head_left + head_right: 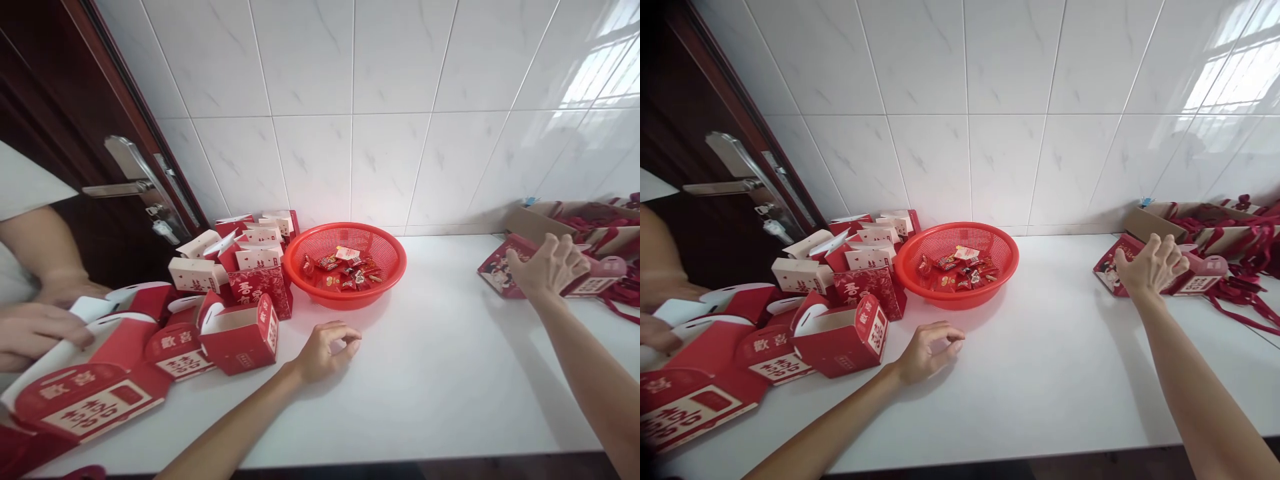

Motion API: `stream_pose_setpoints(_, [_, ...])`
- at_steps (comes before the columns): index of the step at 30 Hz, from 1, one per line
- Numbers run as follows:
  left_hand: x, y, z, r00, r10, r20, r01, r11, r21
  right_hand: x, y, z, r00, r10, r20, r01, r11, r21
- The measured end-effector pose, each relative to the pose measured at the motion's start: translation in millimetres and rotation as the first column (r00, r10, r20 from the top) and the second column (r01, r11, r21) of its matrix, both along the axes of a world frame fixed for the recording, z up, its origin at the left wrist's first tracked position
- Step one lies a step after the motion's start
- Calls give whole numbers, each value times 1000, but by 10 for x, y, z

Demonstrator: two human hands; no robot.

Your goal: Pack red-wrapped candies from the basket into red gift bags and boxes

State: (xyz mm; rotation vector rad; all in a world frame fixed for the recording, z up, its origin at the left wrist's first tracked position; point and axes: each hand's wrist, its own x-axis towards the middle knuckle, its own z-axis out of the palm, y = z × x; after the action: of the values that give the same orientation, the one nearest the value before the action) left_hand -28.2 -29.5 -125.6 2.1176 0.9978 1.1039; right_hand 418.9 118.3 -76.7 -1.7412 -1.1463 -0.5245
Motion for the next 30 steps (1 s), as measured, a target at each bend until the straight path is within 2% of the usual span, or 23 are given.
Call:
stream_pose_setpoints(2, [-3, -3, -6, 1000, -20, -8, 20, 1000, 10, -232, -18, 69, 995, 69, -76, -70, 998, -8])
stream_pose_setpoints(4, [-13, -3, -10, 1000, -18, -18, 18, 1000, 18, -565, -64, 130, 968, 249, -34, -247, 967, 68])
stream_pose_setpoints(5, [-20, -3, -11, 1000, -14, -24, 15, 1000, 24, -764, -97, 146, 934, 356, 20, -356, 930, 94])
stream_pose_setpoints(8, [-41, -3, -12, 999, -14, -47, 16, 999, 42, -1434, -231, 99, 747, 638, 187, -658, 750, 70])
stream_pose_setpoints(11, [-54, -7, -9, 998, -23, -62, 28, 996, 82, -2037, -393, -85, 524, 798, 297, -822, 565, -70])
stream_pose_setpoints(12, [-54, -8, -6, 997, -30, -64, 36, 994, 103, -2187, -446, -161, 467, 823, 324, -844, 524, -113])
stream_pose_setpoints(13, [-52, -9, -1, 997, -36, -66, 44, 991, 126, -2303, -496, -237, 459, 823, 334, -844, 521, -124])
stream_pose_setpoints(14, [-47, -12, 8, 997, -43, -72, 53, 988, 148, -2386, -542, -306, 484, 811, 329, -834, 541, -110])
stream_pose_setpoints(17, [-24, -42, 85, 994, -61, -88, 80, 971, 227, -2468, -648, -444, 523, 788, 325, -813, 576, -87])
stream_pose_setpoints(23, [-116, -317, 491, 986, -37, -164, 113, 869, 482, -2426, -688, -442, 516, 782, 350, -812, 576, -91])
stream_pose_setpoints(26, [-304, -475, 717, 976, 34, -213, 86, 843, 531, -2446, -693, -429, 521, 777, 352, -810, 580, -82])
stream_pose_setpoints(30, [-644, -561, 963, 942, 249, -226, -56, 778, 626, -2461, -765, -454, 482, 780, 399, -818, 564, -114])
